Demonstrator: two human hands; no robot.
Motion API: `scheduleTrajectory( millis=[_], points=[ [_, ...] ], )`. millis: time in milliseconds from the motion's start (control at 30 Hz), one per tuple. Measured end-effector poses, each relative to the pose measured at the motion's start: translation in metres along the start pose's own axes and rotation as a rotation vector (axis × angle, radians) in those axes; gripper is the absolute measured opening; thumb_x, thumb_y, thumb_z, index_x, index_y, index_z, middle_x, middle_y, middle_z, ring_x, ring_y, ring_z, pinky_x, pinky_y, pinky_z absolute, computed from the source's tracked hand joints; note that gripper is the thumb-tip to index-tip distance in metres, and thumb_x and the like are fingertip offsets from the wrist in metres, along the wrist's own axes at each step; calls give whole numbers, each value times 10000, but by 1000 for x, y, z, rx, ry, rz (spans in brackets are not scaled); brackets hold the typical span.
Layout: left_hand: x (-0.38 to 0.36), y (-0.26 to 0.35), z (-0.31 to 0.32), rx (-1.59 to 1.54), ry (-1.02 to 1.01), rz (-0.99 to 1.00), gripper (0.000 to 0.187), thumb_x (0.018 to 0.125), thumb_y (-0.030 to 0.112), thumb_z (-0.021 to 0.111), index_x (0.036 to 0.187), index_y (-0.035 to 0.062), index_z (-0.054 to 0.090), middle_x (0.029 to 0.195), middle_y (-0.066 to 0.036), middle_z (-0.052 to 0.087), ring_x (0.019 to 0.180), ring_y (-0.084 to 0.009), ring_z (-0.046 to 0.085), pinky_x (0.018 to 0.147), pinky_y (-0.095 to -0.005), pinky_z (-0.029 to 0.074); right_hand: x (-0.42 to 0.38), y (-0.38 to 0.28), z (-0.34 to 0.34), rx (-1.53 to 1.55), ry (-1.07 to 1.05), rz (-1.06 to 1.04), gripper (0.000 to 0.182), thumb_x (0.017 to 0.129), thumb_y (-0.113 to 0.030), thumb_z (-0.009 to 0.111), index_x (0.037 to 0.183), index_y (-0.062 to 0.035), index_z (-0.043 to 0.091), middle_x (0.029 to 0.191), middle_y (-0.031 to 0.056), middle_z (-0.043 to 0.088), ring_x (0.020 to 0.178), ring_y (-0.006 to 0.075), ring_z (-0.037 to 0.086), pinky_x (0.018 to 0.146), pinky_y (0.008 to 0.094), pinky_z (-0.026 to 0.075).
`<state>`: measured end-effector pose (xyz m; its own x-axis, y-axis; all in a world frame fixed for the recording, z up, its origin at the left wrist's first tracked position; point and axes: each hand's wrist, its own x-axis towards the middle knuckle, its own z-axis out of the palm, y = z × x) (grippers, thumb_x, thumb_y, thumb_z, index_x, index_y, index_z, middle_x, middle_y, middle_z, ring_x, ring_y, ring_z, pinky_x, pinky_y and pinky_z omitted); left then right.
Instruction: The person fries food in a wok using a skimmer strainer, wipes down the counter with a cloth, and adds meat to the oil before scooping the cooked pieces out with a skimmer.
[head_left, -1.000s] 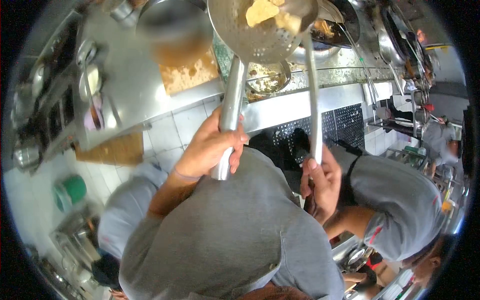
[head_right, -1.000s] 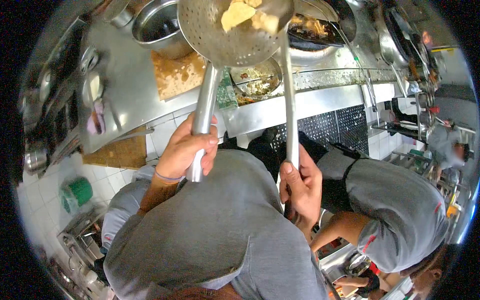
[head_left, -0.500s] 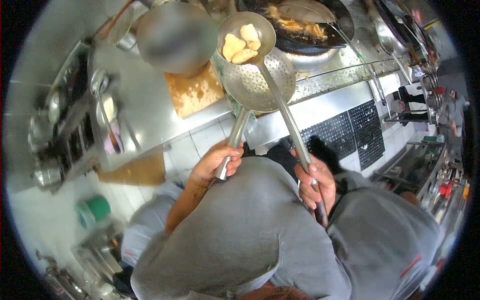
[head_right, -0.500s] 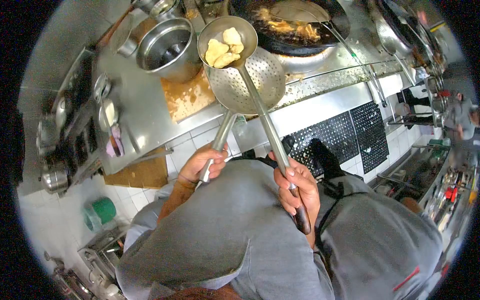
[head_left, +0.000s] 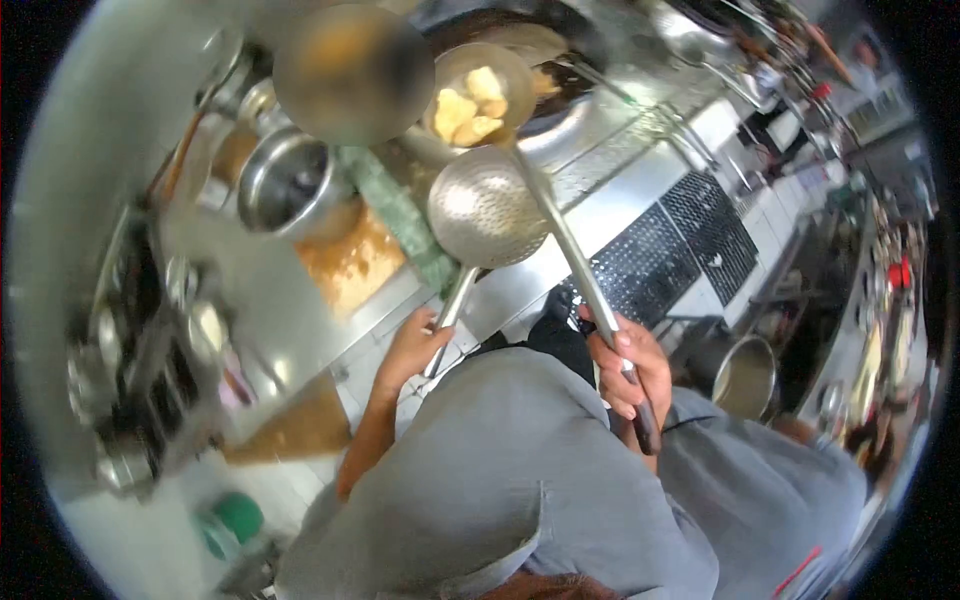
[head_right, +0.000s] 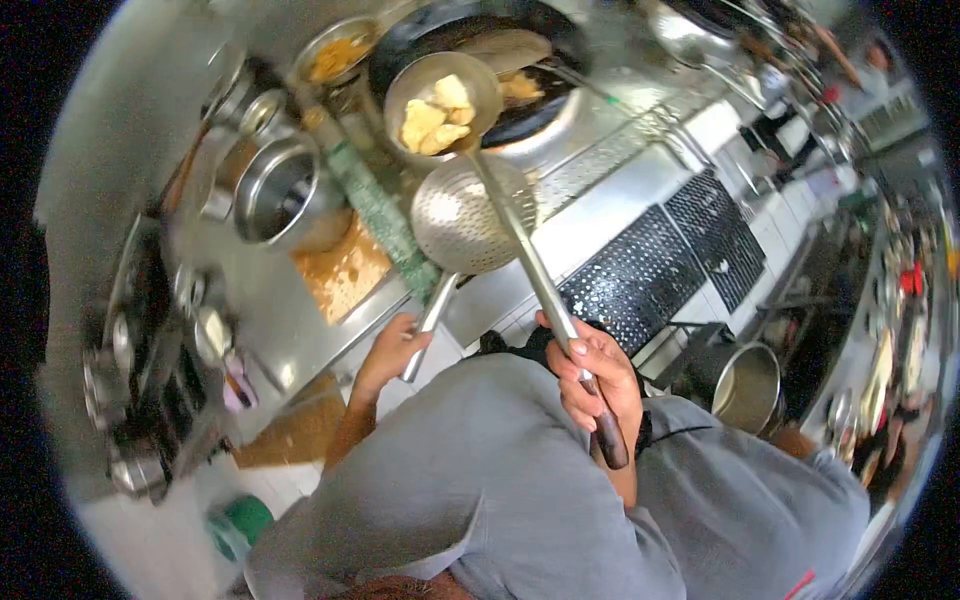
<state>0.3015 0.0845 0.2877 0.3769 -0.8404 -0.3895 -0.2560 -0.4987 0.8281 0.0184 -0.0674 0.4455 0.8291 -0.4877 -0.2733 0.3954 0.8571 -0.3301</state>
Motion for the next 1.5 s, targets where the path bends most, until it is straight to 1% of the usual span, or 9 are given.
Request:
scheduleTrajectory(
  millis=[67,200,300,367,700,1067,1133,1233,1500],
  points=[
    [-2,14,-8,223,182,117,394,840,218,675,1101,-47,547,993,-169,593,824,-251,619,699,-330,506,-4,-11,-3,-46,22,2,429,976,-135,430,1353,58,360,740,41,463,339,49,359,253,214,334],
    [-6,22,-29,10,171,105,359,859,148,659,1140,-34,528,1066,-139,564,904,-198,571,746,-313,492,-14,-27,-12,19,-42,-143,394,990,-118,404,1346,45,365,756,36,465,337,51,361,245,217,326],
    [-15,44,-37,-17,84,254,330,883,130,624,1149,-25,505,1058,-110,541,957,-182,531,793,-314,471,-31,-35,-18,42,-89,-303,369,992,-124,419,1323,39,399,741,24,459,332,37,339,241,211,328],
    [-12,53,-37,-87,50,192,306,900,110,592,1157,-19,489,1056,-98,522,974,-176,510,831,-310,447,-41,-45,-19,45,-96,-427,359,989,-132,432,1309,32,424,726,10,452,333,30,316,245,200,336],
    [4,100,-23,-138,-188,160,306,899,42,580,1181,-30,485,1032,-91,550,928,-123,528,814,-245,438,-92,-74,-54,-137,510,-914,259,933,-117,538,1171,-27,492,686,-24,425,401,35,379,292,216,354],
    [45,207,66,-93,-485,147,379,881,83,640,1210,-24,486,1054,-69,553,883,-83,503,804,-218,432,-128,-102,-203,291,676,-794,158,905,-86,538,1047,-37,491,630,-27,434,414,52,400,324,225,348],
    [58,239,98,-53,-526,150,398,881,120,658,1215,-18,491,1056,-65,562,863,-77,502,795,-215,431,-129,-113,-210,309,711,-821,86,871,-110,560,934,-78,512,609,-45,427,438,63,415,357,229,350],
    [76,285,149,114,-675,281,346,903,132,630,1197,-9,512,1030,-93,603,902,-136,571,825,-267,468,-135,-128,-227,293,750,-774,119,866,-88,566,965,-51,510,637,-34,437,443,67,403,387,236,367],
    [112,373,264,238,-947,323,341,915,104,610,1216,-16,503,1061,-100,599,925,-139,571,836,-269,464,-159,-171,-274,371,737,-688,146,862,-64,573,976,-17,495,678,5,456,478,88,452,374,266,386]
  ],
)
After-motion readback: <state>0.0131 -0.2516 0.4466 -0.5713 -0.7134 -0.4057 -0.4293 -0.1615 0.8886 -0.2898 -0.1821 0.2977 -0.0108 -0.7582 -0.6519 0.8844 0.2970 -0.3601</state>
